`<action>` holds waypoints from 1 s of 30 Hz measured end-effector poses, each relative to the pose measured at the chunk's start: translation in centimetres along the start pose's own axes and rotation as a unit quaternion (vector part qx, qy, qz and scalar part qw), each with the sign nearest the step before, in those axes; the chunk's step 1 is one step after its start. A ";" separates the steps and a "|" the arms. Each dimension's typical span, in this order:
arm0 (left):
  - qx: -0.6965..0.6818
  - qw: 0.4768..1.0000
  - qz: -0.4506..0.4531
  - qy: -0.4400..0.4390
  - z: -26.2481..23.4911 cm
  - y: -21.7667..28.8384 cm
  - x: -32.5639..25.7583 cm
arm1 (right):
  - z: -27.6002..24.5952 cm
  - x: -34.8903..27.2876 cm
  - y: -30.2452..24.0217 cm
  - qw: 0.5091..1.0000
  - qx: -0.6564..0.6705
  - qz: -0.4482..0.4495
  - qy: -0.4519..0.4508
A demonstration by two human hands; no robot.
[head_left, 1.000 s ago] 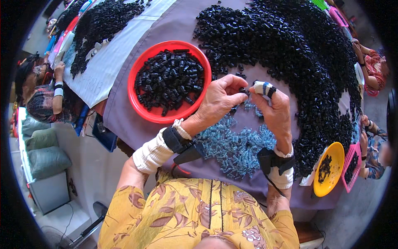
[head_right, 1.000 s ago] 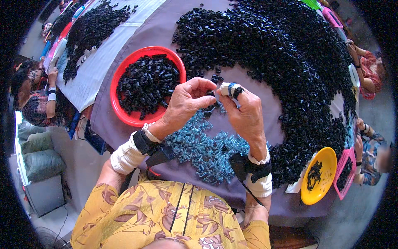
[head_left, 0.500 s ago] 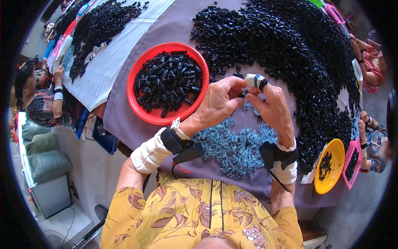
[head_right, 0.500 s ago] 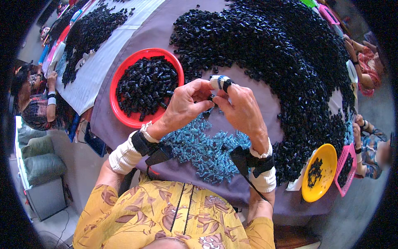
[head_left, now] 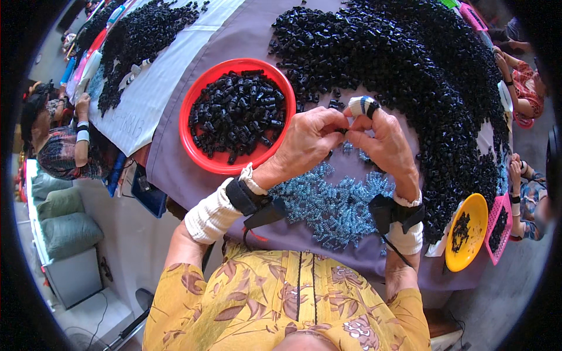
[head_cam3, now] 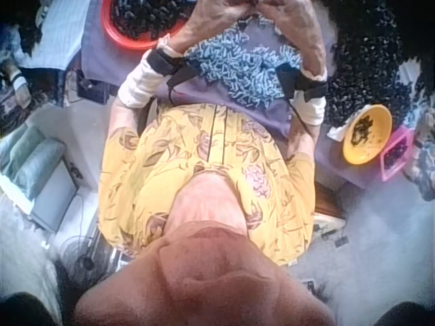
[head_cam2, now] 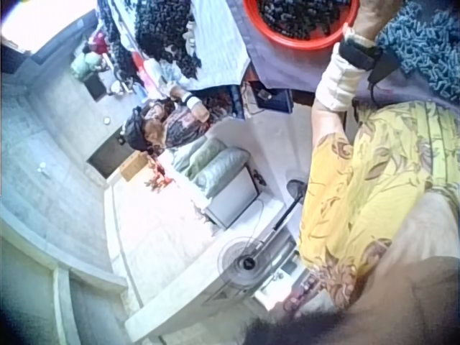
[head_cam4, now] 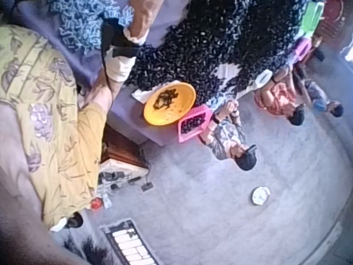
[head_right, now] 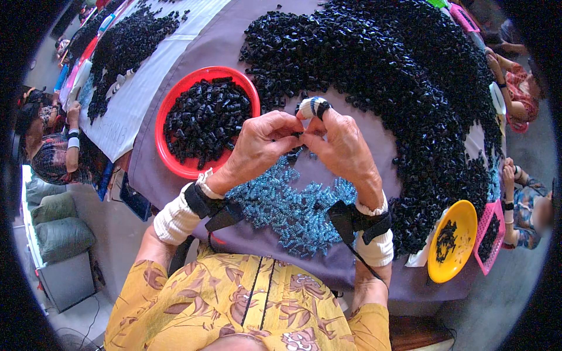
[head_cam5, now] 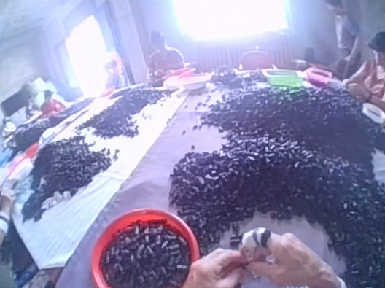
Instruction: Manually sorting and assembling small black plastic components at a factory workstation.
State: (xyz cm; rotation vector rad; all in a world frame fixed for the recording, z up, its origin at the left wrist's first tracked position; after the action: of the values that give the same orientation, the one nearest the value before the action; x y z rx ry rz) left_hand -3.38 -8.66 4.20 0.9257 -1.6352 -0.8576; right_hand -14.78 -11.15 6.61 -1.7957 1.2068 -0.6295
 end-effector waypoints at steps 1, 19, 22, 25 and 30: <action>-0.021 1.000 -0.010 0.000 0.1 0.0 0.0 | 0.0 0.1 0.1 1.000 0.000 0.000 0.000; 0.005 1.000 0.016 -0.014 0.4 0.6 1.2 | -0.7 1.1 1.2 0.992 0.103 0.055 -0.040; -0.015 1.000 0.005 -0.011 0.4 0.4 1.4 | -1.0 0.8 0.4 0.996 0.071 0.046 -0.019; -0.018 1.000 0.002 -0.012 0.5 0.1 1.3 | -1.2 0.5 -0.5 1.000 0.015 -0.017 0.007; -0.036 0.999 0.000 0.004 0.6 0.3 1.3 | -1.5 0.5 -0.4 1.000 -0.010 0.002 0.004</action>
State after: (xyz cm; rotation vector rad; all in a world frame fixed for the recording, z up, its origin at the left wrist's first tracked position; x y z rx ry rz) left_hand -4.29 -9.60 4.91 0.8771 -1.5880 -0.9062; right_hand -15.52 -12.13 7.64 -1.8091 1.2257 -0.6251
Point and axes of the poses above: each hand's wrist, its own x-axis towards the middle knuckle, its own z-axis out of the palm, y = z × x, the point moved 9 cm from there along x, towards the middle knuckle, and after that the axes turned 13 degrees about z, right-handed, at the moved point
